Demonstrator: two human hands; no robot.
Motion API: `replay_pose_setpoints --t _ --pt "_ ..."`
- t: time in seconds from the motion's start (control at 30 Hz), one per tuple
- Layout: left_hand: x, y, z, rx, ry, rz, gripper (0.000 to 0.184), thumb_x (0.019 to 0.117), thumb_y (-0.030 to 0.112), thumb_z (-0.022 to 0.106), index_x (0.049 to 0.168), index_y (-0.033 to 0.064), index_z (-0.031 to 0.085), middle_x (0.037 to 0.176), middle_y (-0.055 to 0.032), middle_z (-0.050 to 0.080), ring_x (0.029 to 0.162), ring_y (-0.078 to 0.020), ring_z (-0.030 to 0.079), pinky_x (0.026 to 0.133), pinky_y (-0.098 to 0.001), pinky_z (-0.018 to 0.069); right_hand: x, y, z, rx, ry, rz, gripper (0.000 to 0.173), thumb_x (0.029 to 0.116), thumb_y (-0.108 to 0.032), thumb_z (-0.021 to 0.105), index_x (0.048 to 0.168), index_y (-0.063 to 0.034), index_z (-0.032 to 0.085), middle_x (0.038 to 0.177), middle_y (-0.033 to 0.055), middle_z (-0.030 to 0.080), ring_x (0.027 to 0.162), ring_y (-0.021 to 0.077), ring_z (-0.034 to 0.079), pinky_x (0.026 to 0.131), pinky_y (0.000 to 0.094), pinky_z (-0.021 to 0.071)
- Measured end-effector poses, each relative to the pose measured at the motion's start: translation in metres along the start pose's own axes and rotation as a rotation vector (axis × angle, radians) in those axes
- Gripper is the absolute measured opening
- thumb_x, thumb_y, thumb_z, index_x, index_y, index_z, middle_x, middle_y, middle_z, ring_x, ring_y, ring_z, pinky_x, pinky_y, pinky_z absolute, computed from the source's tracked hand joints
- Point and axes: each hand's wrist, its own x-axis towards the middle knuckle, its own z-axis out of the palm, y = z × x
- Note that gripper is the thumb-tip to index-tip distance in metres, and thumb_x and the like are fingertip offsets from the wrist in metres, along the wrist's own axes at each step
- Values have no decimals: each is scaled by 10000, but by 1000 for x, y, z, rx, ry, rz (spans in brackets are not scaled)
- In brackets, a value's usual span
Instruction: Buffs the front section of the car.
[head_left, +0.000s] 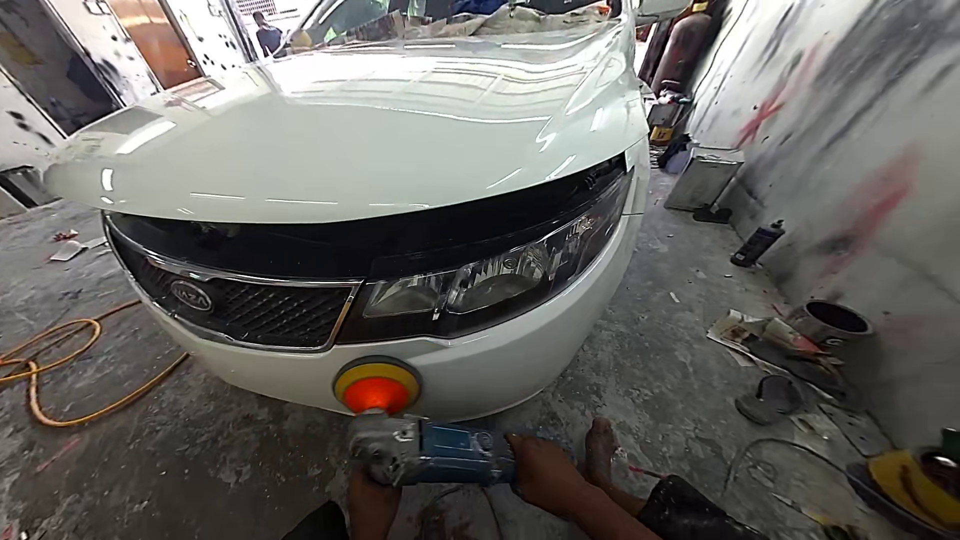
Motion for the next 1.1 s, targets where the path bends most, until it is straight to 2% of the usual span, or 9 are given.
replay_pose_setpoints --t 0.13,0.23,0.4,0.47,0.6,0.77,0.9,1.03,1.1 --pt "-4 -33 40 -214 84 48 704 723 142 829 1262 -201 533 1163 -328 664 1124 -372 666 1044 -485 508 6 -4 -10 -141 -54 -31 592 821 -212 751 1334 -16 531 1180 235 664 1111 432 650 921 614 505" --pt "-24 -21 64 -228 -48 32 828 691 127 872 1320 -227 467 1247 -360 616 1209 -392 617 1097 -460 470 -7 29 -7 -155 -65 1 602 820 -206 759 1341 -2 534 1206 243 657 1135 437 639 946 624 490" --pt "-57 42 115 -73 -432 76 649 776 292 851 1242 -104 631 1188 -240 703 1166 -333 670 1073 -488 501 -44 131 -13 -119 -87 153 746 787 -337 827 1405 -28 546 1298 242 640 1224 435 606 1036 632 462" --pt "-64 70 137 -13 -619 57 564 832 319 801 1242 -46 674 1234 -223 696 1211 -338 647 1093 -508 478 -51 172 -16 -132 -64 188 732 748 -280 850 1376 -31 568 1275 240 652 1213 437 611 1038 634 460" --pt "-72 77 185 12 -652 62 576 854 386 745 1268 -7 672 1289 -189 679 1260 -295 619 1108 -476 462 -46 207 -24 -274 -69 192 648 745 -211 833 1314 -24 585 1240 225 664 1217 421 611 1059 601 447" --pt "-58 46 170 56 -619 -50 636 899 345 739 1349 -82 599 1405 -249 596 1391 -321 505 1215 -429 325 -24 150 -27 -366 -103 161 653 801 -187 791 1379 -3 552 1348 228 619 1246 429 588 1051 610 435" --pt "-47 17 134 -32 -549 -191 702 854 270 801 1377 -118 538 1408 -267 580 1375 -317 514 1200 -400 352 -14 94 -18 -382 -133 147 711 812 -371 789 1374 -8 548 1306 248 635 1241 444 593 1039 632 441" --pt "-28 -39 113 -297 -306 -289 784 821 171 828 1425 -147 443 1424 -279 550 1370 -295 511 1191 -378 376 8 15 -10 -403 -128 111 564 860 -203 715 1366 -17 551 1238 229 665 1175 436 625 995 651 450" --pt "-15 -65 104 -525 -129 -245 692 899 85 735 1441 -174 390 1425 -322 523 1354 -306 524 1164 -358 415 15 -35 -18 -409 -128 91 503 885 -143 667 1355 -6 550 1212 244 670 1142 450 642 946 651 485"
